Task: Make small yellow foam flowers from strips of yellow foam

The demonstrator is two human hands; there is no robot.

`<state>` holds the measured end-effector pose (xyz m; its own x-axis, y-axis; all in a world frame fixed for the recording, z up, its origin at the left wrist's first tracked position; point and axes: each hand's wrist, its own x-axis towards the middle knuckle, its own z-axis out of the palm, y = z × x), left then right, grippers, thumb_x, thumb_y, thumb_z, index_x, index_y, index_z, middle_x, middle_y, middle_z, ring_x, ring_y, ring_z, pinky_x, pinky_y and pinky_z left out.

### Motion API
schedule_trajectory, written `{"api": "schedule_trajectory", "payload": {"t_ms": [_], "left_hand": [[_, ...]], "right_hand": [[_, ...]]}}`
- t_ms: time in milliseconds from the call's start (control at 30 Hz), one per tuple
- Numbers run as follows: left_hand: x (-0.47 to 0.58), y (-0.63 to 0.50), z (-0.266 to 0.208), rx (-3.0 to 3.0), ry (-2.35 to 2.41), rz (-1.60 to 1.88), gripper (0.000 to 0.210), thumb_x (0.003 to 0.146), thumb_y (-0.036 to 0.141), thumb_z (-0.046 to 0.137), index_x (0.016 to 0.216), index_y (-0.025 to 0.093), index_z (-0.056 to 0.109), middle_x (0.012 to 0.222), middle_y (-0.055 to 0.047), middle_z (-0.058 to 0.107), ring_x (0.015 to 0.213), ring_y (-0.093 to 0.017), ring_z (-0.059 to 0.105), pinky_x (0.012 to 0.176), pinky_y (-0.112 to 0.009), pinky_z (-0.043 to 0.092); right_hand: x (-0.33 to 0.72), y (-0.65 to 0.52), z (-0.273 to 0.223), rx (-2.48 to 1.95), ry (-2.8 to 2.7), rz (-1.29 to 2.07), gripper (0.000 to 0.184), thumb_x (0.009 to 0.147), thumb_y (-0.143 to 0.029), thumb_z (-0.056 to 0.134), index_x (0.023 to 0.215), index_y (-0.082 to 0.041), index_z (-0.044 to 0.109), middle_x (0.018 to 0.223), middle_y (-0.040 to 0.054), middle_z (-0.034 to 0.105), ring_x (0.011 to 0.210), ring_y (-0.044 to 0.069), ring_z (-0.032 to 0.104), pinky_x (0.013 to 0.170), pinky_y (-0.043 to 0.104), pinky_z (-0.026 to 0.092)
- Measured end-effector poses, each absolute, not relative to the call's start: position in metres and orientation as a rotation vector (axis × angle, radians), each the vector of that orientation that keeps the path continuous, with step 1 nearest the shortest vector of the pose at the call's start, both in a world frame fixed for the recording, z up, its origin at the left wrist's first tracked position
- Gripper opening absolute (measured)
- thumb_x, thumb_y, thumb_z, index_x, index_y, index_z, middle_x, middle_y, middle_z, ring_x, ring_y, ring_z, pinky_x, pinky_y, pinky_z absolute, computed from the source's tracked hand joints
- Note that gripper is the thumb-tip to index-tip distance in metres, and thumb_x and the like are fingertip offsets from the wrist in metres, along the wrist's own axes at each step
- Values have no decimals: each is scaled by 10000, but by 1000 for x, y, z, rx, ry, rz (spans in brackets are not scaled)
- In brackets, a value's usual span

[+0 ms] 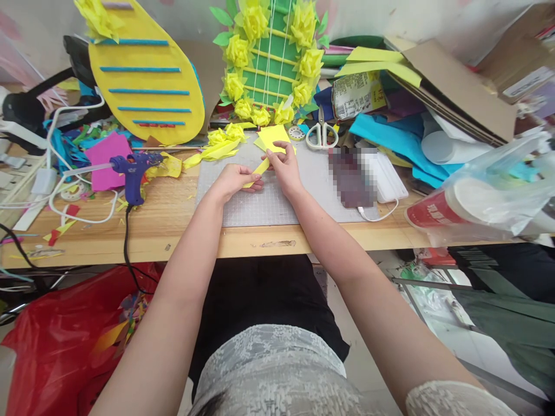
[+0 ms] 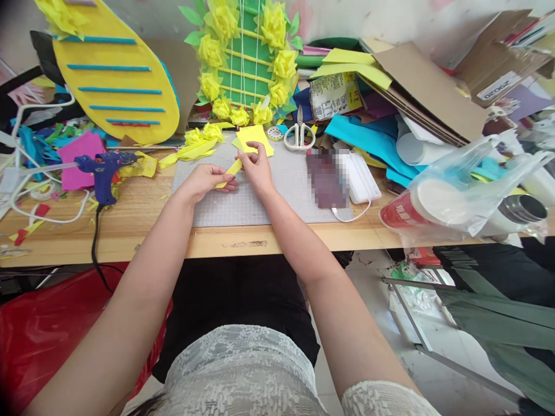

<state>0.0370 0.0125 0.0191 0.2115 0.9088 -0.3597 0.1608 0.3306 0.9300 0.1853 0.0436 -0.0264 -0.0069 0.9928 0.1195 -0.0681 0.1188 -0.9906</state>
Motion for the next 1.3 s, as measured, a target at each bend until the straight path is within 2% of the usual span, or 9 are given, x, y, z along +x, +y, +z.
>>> {"api": "schedule_trajectory", "payload": {"t_ms": [133,233,333,400,533,667,867,1067,1300], "left_hand": [[36,12,18,1143,1255,741,266,644,319,833,686,114,668,685,-60,722,675,-156,708,798,-339,579],[36,12,19,1155,1209,735,267,646,325,822,750,116,694,735,-62,736,709,-159,712,765,-309,577],[39,12,21,1136,1215,780,197,729,305,740,813,131,702,770,-40,743,729,-162,715,711,-284,572],[43,12,21,1122,1266,834,131,798,263,655,797,136,691,731,-17,732,711,-154,713,681,-265,564],[50,11,17,1114,1325,898,153,854,193,571,746,134,661,601,12,682,654,-137,701,667,-245,557],[53,12,13,1133,1367,914,166,857,233,601,718,149,640,555,26,655,572,-120,667,645,-241,558],[52,14,10,1170,1447,908,330,810,361,690,591,157,552,478,22,590,447,-108,590,613,-270,559],[43,9,15,1182,1315,795,211,816,337,692,763,140,637,651,-26,706,571,-110,667,695,-266,573],[40,9,16,1191,1437,777,342,797,385,707,607,141,559,490,-6,623,418,-109,586,627,-304,580]], "right_hand": [[186,44,-30,-1062,-1327,1164,546,687,-520,725,1044,-275,392,686,-90,558,668,104,581,689,274,504],[187,43,-30,-1058,-1325,1142,505,686,-467,730,1001,-268,390,633,-114,509,607,88,544,660,261,479],[186,43,-29,-1045,-1322,1144,476,698,-446,722,982,-265,386,622,-118,485,593,84,530,637,252,461],[185,43,-29,-1046,-1333,1148,469,699,-425,723,981,-263,386,617,-120,472,584,83,517,626,248,449],[184,43,-29,-1081,-1343,1125,456,700,-358,722,992,-265,384,631,-118,484,590,85,506,657,254,453],[185,45,-30,-1100,-1291,1112,460,709,-348,712,997,-273,361,684,-106,503,626,92,543,696,273,480],[191,47,-29,-1104,-1200,1124,475,712,-361,708,995,-275,337,723,-96,519,653,87,573,692,264,513],[193,47,-26,-1120,-1134,1130,481,703,-340,721,988,-279,338,726,-99,532,619,78,569,664,254,516],[196,49,-28,-1114,-1159,1111,500,706,-370,723,1023,-279,347,781,-82,553,639,84,583,689,275,514]]}}
